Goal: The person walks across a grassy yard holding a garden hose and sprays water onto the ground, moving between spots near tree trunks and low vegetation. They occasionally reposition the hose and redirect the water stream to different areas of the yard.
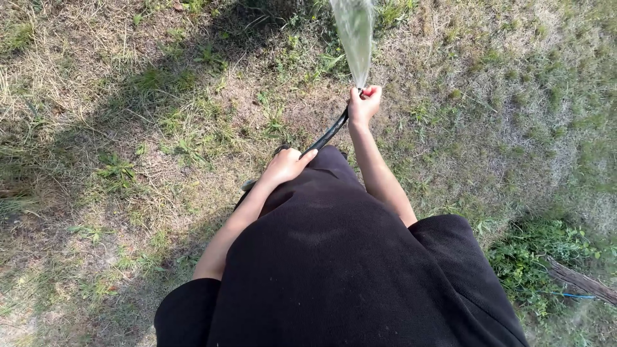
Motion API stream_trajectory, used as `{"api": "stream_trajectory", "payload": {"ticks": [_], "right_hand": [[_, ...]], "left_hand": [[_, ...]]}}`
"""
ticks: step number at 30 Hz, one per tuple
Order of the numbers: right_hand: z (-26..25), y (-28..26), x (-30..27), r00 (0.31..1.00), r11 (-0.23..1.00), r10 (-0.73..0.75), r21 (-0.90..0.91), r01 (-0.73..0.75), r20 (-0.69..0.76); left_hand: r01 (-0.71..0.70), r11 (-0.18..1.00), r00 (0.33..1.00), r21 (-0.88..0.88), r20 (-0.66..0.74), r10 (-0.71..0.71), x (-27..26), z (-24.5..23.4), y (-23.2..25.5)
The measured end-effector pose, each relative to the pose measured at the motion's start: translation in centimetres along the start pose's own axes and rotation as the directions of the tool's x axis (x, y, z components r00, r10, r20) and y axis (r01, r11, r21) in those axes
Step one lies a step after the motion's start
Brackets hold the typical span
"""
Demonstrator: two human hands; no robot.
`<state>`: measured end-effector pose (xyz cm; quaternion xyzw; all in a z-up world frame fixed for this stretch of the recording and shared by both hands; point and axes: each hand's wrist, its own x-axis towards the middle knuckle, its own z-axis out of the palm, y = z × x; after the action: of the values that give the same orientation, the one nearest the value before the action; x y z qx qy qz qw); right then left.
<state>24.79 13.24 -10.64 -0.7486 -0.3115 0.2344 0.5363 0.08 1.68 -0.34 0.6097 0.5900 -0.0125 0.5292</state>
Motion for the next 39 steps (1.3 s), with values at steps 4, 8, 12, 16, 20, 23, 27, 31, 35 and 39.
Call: {"api": "stream_trajectory", "payload": {"ticks": [4,8,12,16,20,23,27,31,35,39], "right_hand": [[0.5,0.8,0.0,1.0,1.0,-0.021,-0.004,0.021,0.002],[1.2,0.0,-0.7,0.998,0.994,0.014,0.111,-0.021,0.064],[3.4,-1.4,-2.6,0.964,0.955,0.177,0.201,-0.216,0.196],[6.7,-6.1,-5.3,0.809,0.851,0.42,0.132,-0.509,0.411],[11.4,-4.9,-7.5,0.733,0.926,0.374,-0.181,-0.332,0.568],[14.7,-3.6,-8.8,0.715,0.953,0.259,-0.292,-0.079,0.65],[15.5,-5.7,-10.6,0.692,0.968,0.131,-0.243,0.066,0.71],[15.6,-4.7,-9.6,0.708,0.964,0.147,-0.262,0.055,0.691],[15.0,-3.4,-8.3,0.76,0.957,0.161,-0.288,0.037,0.63],[13.2,-4.7,-7.9,0.718,0.945,0.303,-0.294,-0.142,0.626]], "left_hand": [[0.003,1.0,1.0,-0.001,0.004,-0.003,-0.3,-0.3,0.0],[0.033,0.999,0.999,-0.012,0.029,-0.033,-0.8,-0.5,-0.5],[0.003,0.999,1.0,-0.051,-0.022,-0.004,-1.6,0.0,-2.3],[-0.028,0.995,0.994,-0.099,-0.112,0.017,-3.0,-0.1,-3.1],[0.074,0.992,0.978,-0.105,-0.186,-0.093,-4.9,0.1,-4.5],[0.124,0.986,0.964,-0.108,-0.222,-0.146,-5.5,1.3,-6.0],[0.154,0.976,0.955,-0.154,-0.231,-0.187,-6.6,1.3,-6.1],[0.123,0.98,0.956,-0.159,-0.245,-0.16,-5.9,1.6,-6.3],[0.111,0.982,0.966,-0.151,-0.216,-0.142,-5.4,1.1,-5.9],[0.055,0.988,0.975,-0.142,-0.204,-0.083,-4.9,1.4,-5.7]]}}
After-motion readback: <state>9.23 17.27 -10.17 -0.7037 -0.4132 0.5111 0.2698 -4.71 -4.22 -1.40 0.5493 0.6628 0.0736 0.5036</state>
